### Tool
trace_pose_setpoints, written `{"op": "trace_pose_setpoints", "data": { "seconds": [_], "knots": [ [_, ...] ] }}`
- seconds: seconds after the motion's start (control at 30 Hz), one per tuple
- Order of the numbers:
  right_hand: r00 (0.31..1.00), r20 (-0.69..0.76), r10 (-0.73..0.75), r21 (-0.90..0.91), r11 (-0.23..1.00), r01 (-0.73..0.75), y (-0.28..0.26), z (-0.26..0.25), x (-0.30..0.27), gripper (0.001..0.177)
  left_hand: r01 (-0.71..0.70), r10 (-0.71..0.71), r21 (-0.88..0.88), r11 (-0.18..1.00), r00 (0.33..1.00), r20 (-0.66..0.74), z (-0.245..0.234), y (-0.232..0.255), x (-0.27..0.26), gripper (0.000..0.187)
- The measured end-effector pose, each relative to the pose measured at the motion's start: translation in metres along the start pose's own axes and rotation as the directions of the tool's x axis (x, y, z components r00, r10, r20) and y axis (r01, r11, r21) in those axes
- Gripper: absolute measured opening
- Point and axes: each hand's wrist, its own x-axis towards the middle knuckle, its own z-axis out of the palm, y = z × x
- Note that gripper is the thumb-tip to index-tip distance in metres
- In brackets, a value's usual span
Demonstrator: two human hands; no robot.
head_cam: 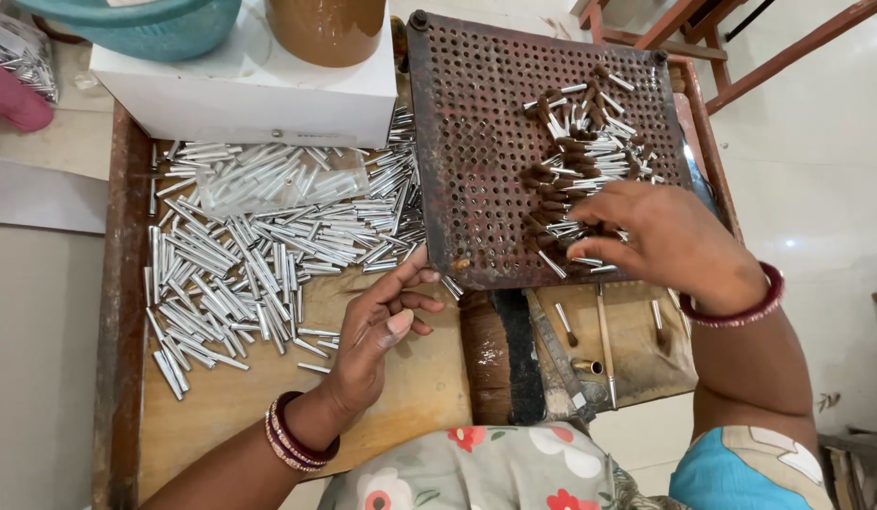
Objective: The recorder is inserting small silver tubes into a perforated template board as part of a manufacturing process.
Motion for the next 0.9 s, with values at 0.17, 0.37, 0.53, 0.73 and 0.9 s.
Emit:
{"op": "trace_pose_setpoints", "data": {
  "seconds": [0.17, 0.37, 0.53, 0.73, 0.9],
  "knots": [
    [0.985, -0.076, 0.153, -0.090, 0.983, -0.159, -0.019, 0.025, -0.027, 0.055, 0.000, 0.000, 0.013, 1.000, 1.000, -0.004, -0.001, -0.001, 0.000, 0.084],
    [0.959, -0.276, 0.063, -0.007, 0.998, -0.067, -0.006, 0.057, -0.018, 0.047, 0.005, -0.005, 0.021, 1.000, 1.000, -0.013, 0.000, -0.002, 0.001, 0.087],
    [0.946, -0.322, -0.033, -0.016, 0.999, 0.030, 0.002, 0.064, 0.010, 0.027, 0.002, -0.001, 0.013, 1.000, 1.000, -0.012, 0.001, 0.000, 0.002, 0.088],
    [0.953, -0.283, -0.105, -0.067, 0.994, 0.090, -0.007, 0.054, 0.026, 0.016, 0.007, -0.006, 0.011, 1.000, 1.000, -0.015, 0.000, -0.001, 0.001, 0.087],
    [0.973, -0.201, -0.113, -0.066, 0.993, 0.102, -0.023, 0.039, 0.026, 0.013, -0.006, 0.006, -0.001, 1.000, 1.000, 0.005, -0.002, -0.004, 0.000, 0.085]
  ]
}}
